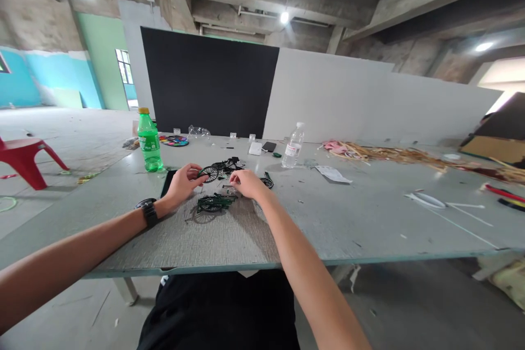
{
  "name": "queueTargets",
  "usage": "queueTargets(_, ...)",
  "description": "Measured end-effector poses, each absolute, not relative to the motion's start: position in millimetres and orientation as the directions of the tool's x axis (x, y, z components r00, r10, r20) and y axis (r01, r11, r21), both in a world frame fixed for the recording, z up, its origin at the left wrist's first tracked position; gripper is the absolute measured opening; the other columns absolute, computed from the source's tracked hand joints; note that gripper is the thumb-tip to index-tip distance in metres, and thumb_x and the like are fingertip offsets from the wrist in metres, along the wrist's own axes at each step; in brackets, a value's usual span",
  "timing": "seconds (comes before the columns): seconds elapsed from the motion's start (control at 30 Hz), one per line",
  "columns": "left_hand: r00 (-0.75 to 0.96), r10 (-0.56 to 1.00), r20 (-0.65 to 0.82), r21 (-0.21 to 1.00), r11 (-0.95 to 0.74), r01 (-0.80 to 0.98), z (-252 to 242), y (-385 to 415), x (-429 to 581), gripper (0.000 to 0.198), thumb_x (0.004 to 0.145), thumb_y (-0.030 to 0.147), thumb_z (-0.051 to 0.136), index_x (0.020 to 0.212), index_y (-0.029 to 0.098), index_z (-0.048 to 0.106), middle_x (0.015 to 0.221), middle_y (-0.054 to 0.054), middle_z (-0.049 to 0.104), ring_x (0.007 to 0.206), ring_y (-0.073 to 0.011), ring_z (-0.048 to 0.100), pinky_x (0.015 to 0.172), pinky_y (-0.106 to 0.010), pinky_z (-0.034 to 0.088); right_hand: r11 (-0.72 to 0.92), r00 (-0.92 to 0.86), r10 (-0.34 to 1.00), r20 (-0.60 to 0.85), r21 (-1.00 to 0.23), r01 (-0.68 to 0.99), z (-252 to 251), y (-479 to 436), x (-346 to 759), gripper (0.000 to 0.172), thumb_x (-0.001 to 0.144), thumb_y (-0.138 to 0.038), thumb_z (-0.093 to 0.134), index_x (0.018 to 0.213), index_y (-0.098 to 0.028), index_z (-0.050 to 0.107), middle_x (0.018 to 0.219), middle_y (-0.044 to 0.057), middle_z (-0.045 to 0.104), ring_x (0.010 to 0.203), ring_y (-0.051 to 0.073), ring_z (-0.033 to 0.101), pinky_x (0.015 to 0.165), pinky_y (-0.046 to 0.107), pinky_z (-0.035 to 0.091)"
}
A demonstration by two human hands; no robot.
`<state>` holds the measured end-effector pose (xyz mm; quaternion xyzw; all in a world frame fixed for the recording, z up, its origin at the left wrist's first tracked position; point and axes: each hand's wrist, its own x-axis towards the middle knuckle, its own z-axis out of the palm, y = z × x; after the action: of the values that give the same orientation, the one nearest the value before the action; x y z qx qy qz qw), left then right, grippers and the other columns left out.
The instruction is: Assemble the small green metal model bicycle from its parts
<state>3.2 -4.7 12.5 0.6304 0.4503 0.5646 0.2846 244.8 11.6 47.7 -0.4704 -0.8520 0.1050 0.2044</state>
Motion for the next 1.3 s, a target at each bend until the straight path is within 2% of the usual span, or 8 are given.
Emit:
queueTargets(0.17, -0.079, 0.908, 0.411, 0.91, -0.403, 0.096, 11.7, 0.1, 2.5, 0.04, 0.07, 0.038, 0.081, 0.095, 0.017, 0.059, 0.079, -0.004, 0.07, 0.07, -0.0177, 0.067, 0.061, -0.03, 0.056, 0.512, -0.462, 0.859, 0.222, -0.391, 0.765, 51.0, 11.3, 244.2, 0.011, 0.093, -0.024, 0.06, 0.096, -0.022, 0.07, 0.094, 0.006, 0.074, 0.084, 0.019, 0.068, 0.076, 0.03, 0.049)
queueTargets(0.27, -0.085, 0.905, 0.416, 0.908, -0.408, 0.098, 12.3, 0.9, 1.5, 0.04, 0.07, 0.036, 0.082, 0.096, 0.016, 0.059, 0.079, -0.005, 0.07, 0.07, -0.0171, 0.067, 0.062, -0.029, 0.056, 0.531, -0.494, 0.846, 0.203, -0.423, 0.735, 62.0, 6.0, 248.7, 0.022, 0.093, -0.04, 0.062, 0.103, -0.024, 0.072, 0.106, 0.007, 0.074, 0.096, 0.023, 0.068, 0.085, 0.035, 0.05)
queueTargets(0.37, -0.093, 0.906, 0.413, 0.909, -0.406, 0.091, 13.4, 0.7, 0.8, 0.041, 0.069, 0.037, 0.083, 0.096, 0.016, 0.059, 0.083, -0.005, 0.07, 0.07, -0.0168, 0.067, 0.061, -0.03, 0.056, 0.62, -0.652, 0.748, 0.12, -0.478, 0.622, 74.1, -3.9, 249.9, 0.041, 0.08, -0.054, 0.076, 0.113, -0.03, 0.073, 0.13, 0.005, 0.067, 0.119, 0.027, 0.061, 0.101, 0.038, 0.045)
queueTargets(0.5, -0.093, 0.905, 0.414, 0.909, -0.408, 0.082, 13.2, 1.5, -0.1, 0.041, 0.069, 0.037, 0.083, 0.094, 0.016, 0.059, 0.083, -0.005, 0.07, 0.072, -0.0176, 0.067, 0.063, -0.031, 0.057, 0.593, -0.724, 0.689, -0.033, -0.547, 0.59, 78.6, -15.1, 237.8, 0.059, 0.067, -0.049, 0.087, 0.121, -0.03, 0.071, 0.131, 0.003, 0.068, 0.121, 0.027, 0.06, 0.103, 0.037, 0.045)
queueTargets(0.73, -0.113, 0.915, 0.388, 0.921, -0.389, 0.014, 13.7, 2.6, -0.5, 0.041, 0.068, 0.033, 0.083, 0.096, 0.016, 0.058, 0.083, -0.004, 0.07, 0.074, -0.0172, 0.067, 0.065, -0.031, 0.058, 0.656, -0.716, 0.689, 0.111, -0.516, 0.551, 71.5, -14.4, 225.4, 0.028, 0.086, -0.034, 0.07, 0.113, -0.026, 0.076, 0.116, 0.004, 0.075, 0.106, 0.023, 0.067, 0.092, 0.034, 0.049)
queueTargets(1.07, -0.221, 0.929, 0.298, 0.935, -0.331, -0.13, 16.9, 6.5, -7.3, 0.035, 0.07, 0.032, 0.08, 0.092, 0.016, 0.058, 0.089, -0.005, 0.07, 0.077, -0.0157, 0.068, 0.07, -0.03, 0.058, 0.547, -0.445, 0.83, 0.338, -0.65, 0.527, 78.5, 6.5, 267.1, 0.044, 0.088, -0.046, 0.067, 0.122, -0.019, 0.07, 0.108, 0.009, 0.075, 0.093, 0.022, 0.068, 0.083, 0.037, 0.053)
queueTargets(1.2, -0.165, 0.936, 0.31, 0.937, -0.33, -0.115, 14.0, 5.4, -4.6, 0.038, 0.068, 0.034, 0.081, 0.093, 0.016, 0.059, 0.089, -0.006, 0.07, 0.077, -0.0158, 0.067, 0.068, -0.03, 0.058, 0.427, -0.143, 0.844, 0.517, -0.485, 0.763, 74.1, 19.5, 295.4, 0.032, 0.093, -0.032, 0.061, 0.12, -0.018, 0.071, 0.115, 0.011, 0.074, 0.095, 0.023, 0.068, 0.084, 0.035, 0.052)
queueTargets(1.3, -0.139, 0.936, 0.324, 0.936, -0.338, -0.092, 11.6, 6.1, -3.5, 0.039, 0.068, 0.036, 0.082, 0.093, 0.016, 0.06, 0.089, -0.006, 0.069, 0.079, -0.0163, 0.068, 0.069, -0.03, 0.058, 0.165, 0.013, 0.887, 0.462, -0.342, 0.925, 67.5, 26.0, 311.6, 0.031, 0.094, -0.029, 0.059, 0.12, -0.019, 0.072, 0.109, 0.011, 0.076, 0.098, 0.027, 0.068, 0.083, 0.035, 0.05)
